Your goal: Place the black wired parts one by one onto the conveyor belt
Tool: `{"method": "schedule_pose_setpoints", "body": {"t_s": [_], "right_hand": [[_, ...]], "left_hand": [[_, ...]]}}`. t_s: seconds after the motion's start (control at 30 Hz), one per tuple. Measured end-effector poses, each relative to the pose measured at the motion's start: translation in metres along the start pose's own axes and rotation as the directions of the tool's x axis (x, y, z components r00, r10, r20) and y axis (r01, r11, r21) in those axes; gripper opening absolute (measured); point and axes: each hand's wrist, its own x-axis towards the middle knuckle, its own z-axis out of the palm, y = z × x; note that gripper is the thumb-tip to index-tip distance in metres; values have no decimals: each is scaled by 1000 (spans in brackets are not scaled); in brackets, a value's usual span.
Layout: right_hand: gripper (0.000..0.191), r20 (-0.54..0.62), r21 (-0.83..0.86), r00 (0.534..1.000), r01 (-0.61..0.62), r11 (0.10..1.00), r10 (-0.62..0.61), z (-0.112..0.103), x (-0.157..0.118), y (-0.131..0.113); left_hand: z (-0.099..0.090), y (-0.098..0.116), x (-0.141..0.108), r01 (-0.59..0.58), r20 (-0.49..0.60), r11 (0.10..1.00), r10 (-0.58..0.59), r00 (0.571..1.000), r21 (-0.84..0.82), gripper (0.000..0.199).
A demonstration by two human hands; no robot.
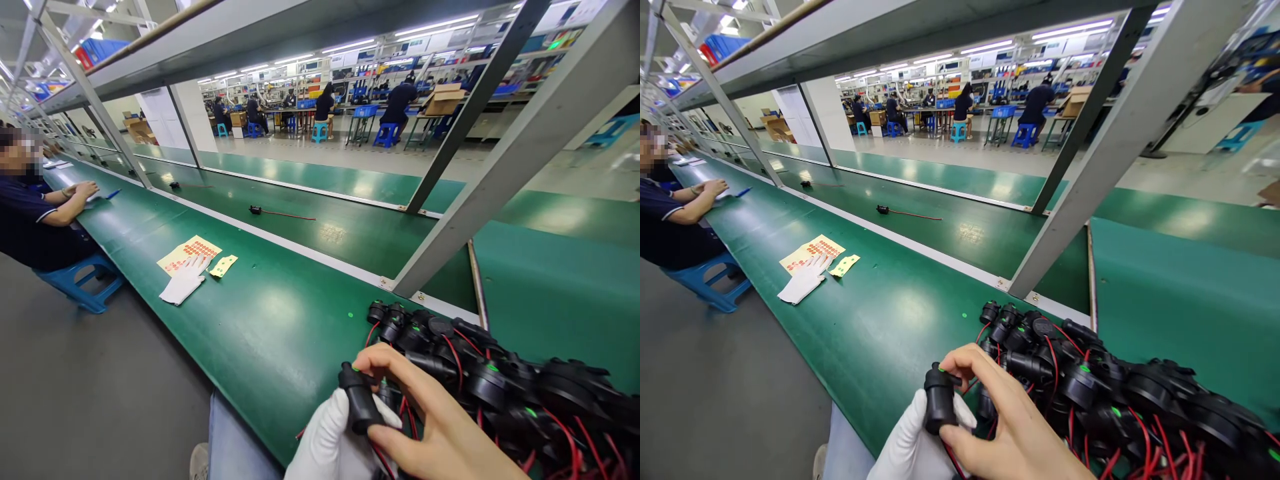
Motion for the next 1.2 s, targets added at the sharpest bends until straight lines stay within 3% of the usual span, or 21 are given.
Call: {"method": "schedule_pose_setpoints", "body": {"t_s": [0.1,0.2,0.27,0.37,0.43,0.5,0.63,0.8,0.87,1.03,1.1,1.2], "right_hand": [[56,-74,-89,940,328,941,-334,-3,1,5],[59,-2,-127,897,438,890,-442,-7,0,12],[61,-2,-141,913,404,904,-408,-10,-3,15],[69,-39,-136,942,325,936,-333,-13,-7,15],[70,-46,-126,948,306,944,-314,-13,-8,12],[69,-58,-117,948,306,945,-314,-13,-8,7],[64,-77,-102,941,321,941,-330,-9,-6,3],[60,-43,-59,946,318,946,-321,-4,-6,11],[61,-46,-60,949,309,949,-311,-3,-7,13],[60,-70,2,943,326,946,-325,1,-6,10],[59,-79,74,961,270,960,-264,1,-6,12],[57,2,288,996,81,954,-85,0,-9,22]], "left_hand": [[-8,5,2,-29,34,997,26,999,73,33],[-16,10,4,-116,-23,971,124,992,210,32],[-20,11,5,-238,-90,898,289,953,371,33],[-21,9,5,-427,-81,720,554,829,547,35],[-21,7,5,-505,-55,624,659,750,596,35],[-20,5,5,-534,-36,559,711,702,634,35],[-22,3,5,-545,62,412,754,653,730,34],[-30,0,7,-512,185,70,884,430,856,36],[-32,0,7,-475,195,22,895,401,880,35],[-32,-2,2,-397,242,-78,892,382,915,35],[-31,-2,0,-361,231,-93,904,360,928,37],[-27,2,-2,-329,215,-101,919,331,939,42]]}}
